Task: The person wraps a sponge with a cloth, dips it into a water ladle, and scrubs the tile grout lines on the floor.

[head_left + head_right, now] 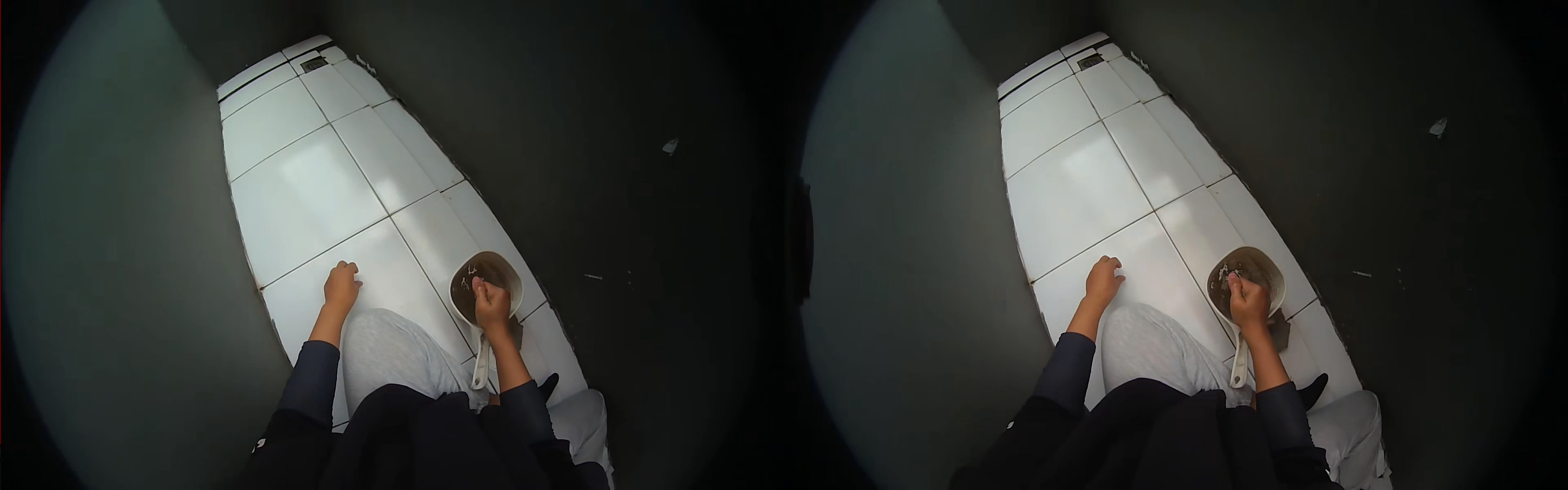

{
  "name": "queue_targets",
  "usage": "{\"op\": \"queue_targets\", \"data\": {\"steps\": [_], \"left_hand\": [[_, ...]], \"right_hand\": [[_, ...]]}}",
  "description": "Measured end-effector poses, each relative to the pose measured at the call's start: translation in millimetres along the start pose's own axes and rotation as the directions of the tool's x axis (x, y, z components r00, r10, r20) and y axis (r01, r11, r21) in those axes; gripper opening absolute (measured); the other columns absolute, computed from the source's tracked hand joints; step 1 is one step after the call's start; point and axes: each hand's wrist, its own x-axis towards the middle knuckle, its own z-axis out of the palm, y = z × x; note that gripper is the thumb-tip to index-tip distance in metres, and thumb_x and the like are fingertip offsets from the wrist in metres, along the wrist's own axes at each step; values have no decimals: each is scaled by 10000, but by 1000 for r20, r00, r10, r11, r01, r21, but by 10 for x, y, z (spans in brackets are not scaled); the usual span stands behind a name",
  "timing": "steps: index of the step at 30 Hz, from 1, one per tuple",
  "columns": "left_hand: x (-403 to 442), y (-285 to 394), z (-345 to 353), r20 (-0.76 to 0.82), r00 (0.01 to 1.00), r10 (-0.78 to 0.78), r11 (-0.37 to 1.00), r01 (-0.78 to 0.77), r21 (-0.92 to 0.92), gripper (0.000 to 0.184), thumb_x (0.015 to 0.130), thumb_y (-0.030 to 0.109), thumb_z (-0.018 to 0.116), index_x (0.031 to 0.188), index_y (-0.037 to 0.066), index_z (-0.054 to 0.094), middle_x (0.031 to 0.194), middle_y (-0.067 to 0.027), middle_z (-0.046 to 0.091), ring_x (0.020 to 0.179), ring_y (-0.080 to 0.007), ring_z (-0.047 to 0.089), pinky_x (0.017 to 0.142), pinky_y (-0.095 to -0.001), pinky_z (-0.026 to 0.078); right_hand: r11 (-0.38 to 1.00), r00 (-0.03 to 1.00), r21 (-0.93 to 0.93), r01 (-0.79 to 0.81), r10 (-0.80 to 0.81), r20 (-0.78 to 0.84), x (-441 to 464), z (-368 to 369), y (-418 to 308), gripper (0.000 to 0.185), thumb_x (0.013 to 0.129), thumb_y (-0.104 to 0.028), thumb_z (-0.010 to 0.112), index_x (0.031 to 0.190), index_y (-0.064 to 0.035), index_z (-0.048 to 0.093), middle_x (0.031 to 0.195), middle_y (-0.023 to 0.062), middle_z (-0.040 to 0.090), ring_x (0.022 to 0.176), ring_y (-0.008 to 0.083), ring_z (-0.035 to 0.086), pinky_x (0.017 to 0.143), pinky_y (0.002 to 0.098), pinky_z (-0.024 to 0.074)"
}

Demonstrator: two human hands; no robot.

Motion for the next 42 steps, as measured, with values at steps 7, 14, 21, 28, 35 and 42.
{"op": "queue_targets", "data": {"steps": [7,14,21,28,35,42], "left_hand": [[-12,-128,172,2,984,180,972,-178,152,138,746,37,669,882,63,664,952,-77,624,892,-285,598,764,-392,519],[18,-141,256,12,966,259,936,-254,244,38,763,28,620,801,33,619,894,-109,602,860,-282,597,691,-394,548],[114,292,-76,-80,969,233,970,-238,-56,66,760,5,614,824,14,626,841,-130,625,790,-295,618,700,-392,524],[-457,1666,-137,-137,840,525,739,-530,-416,102,766,40,654,865,48,635,887,-91,621,855,-276,606,749,-373,502],[-595,1868,71,-189,772,607,690,-630,-356,115,756,132,712,838,56,688,924,-74,605,924,-278,564,786,-373,481],[-724,1771,-1,-336,829,447,734,-555,-393,159,817,74,648,974,49,653,997,-106,561,988,-283,532,850,-375,438]], "right_hand": [[992,993,126,-29,44,-112,2,9,-4,386,945,-300,568,779,37,655,589,173,575,507,193,515,515,352,403],[994,997,114,7,2,-71,1,3,4,389,946,-289,566,745,36,639,550,165,532,473,184,484,484,353,371],[992,996,108,61,-53,-76,1,30,26,406,949,-282,555,703,35,620,507,147,486,435,186,435,462,355,347],[982,996,185,42,-25,-90,11,39,81,444,956,-286,543,641,26,561,469,96,415,452,128,366,444,352,292],[983,990,176,48,-23,-141,6,-173,-48,439,948,-286,543,634,21,569,478,111,436,440,151,372,448,358,305],[989,997,141,-49,57,-55,53,-166,-213,399,936,-324,546,724,7,616,569,175,561,508,291,562,511,388,411]]}}
